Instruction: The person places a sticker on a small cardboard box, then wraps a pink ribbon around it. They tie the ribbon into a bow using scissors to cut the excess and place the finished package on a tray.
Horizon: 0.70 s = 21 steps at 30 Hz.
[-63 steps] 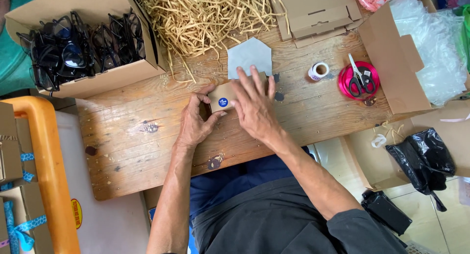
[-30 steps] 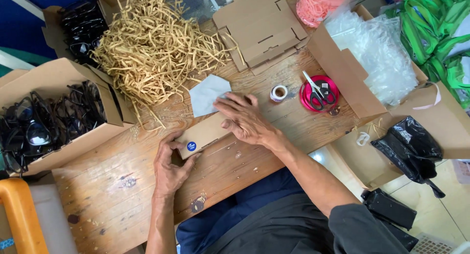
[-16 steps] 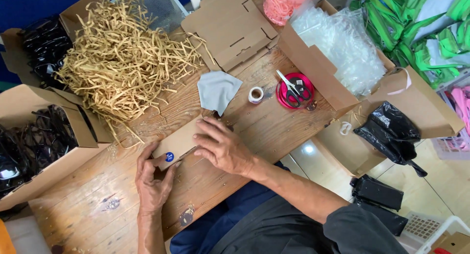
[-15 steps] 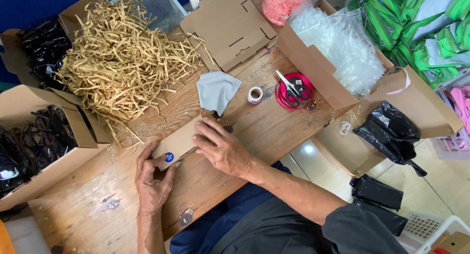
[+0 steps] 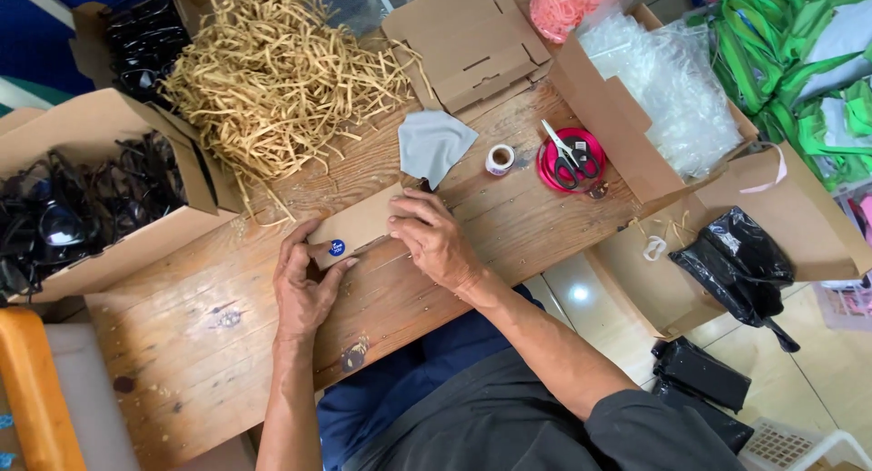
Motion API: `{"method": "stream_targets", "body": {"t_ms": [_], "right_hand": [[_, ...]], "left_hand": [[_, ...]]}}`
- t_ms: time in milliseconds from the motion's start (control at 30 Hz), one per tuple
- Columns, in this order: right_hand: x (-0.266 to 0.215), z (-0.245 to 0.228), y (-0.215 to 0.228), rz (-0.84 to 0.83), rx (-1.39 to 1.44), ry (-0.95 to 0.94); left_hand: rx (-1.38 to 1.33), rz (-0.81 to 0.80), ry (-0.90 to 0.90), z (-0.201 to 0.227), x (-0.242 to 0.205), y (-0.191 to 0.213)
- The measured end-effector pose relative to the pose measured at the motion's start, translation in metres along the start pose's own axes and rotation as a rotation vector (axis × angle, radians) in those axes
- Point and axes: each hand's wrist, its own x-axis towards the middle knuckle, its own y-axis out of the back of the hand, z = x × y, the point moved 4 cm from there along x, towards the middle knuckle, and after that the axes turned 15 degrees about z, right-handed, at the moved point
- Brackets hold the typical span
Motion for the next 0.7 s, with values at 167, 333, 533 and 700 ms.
{"method": "stream_targets", "body": {"t_ms": [167,333,533,700], "right_hand": [[-0.009,0.005,-0.001,-0.032,-0.01,-0.047],[0.002,-0.016,0.004,-0.08,-0.154,0.021],[0.0,-0.014,-0.002,-0.096,-0.274,0.139],[-0.002,-0.012,-0.005,-0.117,-0.301,0.162]], "left_hand": [[0.028,0.017,-0.01,-0.003,-0.002,0.0],[0.039,-0.012,0.048,-0.012,-0.007,0.003],[0.105,-0.042,0.009,0.001,-0.003,0.004],[0.084,-0.038,0.103,-0.014,-0.007,0.001]]}}
